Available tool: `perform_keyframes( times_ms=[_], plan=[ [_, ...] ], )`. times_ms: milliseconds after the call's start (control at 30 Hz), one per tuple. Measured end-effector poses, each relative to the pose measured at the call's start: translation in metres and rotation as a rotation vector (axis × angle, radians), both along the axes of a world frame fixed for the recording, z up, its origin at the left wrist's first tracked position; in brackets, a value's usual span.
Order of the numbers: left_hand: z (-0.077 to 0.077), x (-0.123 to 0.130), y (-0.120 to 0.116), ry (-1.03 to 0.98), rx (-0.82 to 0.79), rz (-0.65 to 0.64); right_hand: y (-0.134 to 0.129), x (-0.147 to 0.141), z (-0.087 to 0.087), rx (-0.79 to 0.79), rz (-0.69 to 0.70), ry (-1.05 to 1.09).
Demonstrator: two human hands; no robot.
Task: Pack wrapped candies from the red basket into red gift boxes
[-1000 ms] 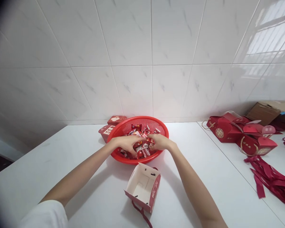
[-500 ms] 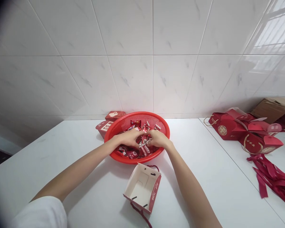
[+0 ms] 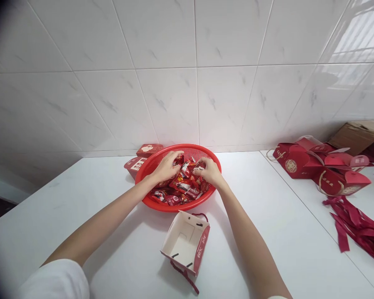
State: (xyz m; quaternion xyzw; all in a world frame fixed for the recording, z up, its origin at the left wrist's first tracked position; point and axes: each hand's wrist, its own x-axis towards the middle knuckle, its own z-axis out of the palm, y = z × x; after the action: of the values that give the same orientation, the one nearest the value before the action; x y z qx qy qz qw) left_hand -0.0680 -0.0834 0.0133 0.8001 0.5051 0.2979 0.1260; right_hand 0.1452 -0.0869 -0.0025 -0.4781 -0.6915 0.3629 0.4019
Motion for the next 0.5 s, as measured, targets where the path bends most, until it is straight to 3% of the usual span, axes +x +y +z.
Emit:
perform_keyframes(
  times_ms=[233, 367, 500],
  plan=[
    [0.005, 0.007, -0.008, -0.020, -0.155, -0.315, -0.004, 0.002, 0.006, -0.072, 0.096, 0.156],
    [0.008, 0.010, -0.013, -0.105, -0.231, -0.303, -0.006, 0.002, 0.009, -0.116, 0.147, 0.296],
    [0.009, 0.010, -0.012, -0.159, -0.246, -0.274, -0.007, 0.000, 0.010, -0.160, 0.103, 0.431]
  ],
)
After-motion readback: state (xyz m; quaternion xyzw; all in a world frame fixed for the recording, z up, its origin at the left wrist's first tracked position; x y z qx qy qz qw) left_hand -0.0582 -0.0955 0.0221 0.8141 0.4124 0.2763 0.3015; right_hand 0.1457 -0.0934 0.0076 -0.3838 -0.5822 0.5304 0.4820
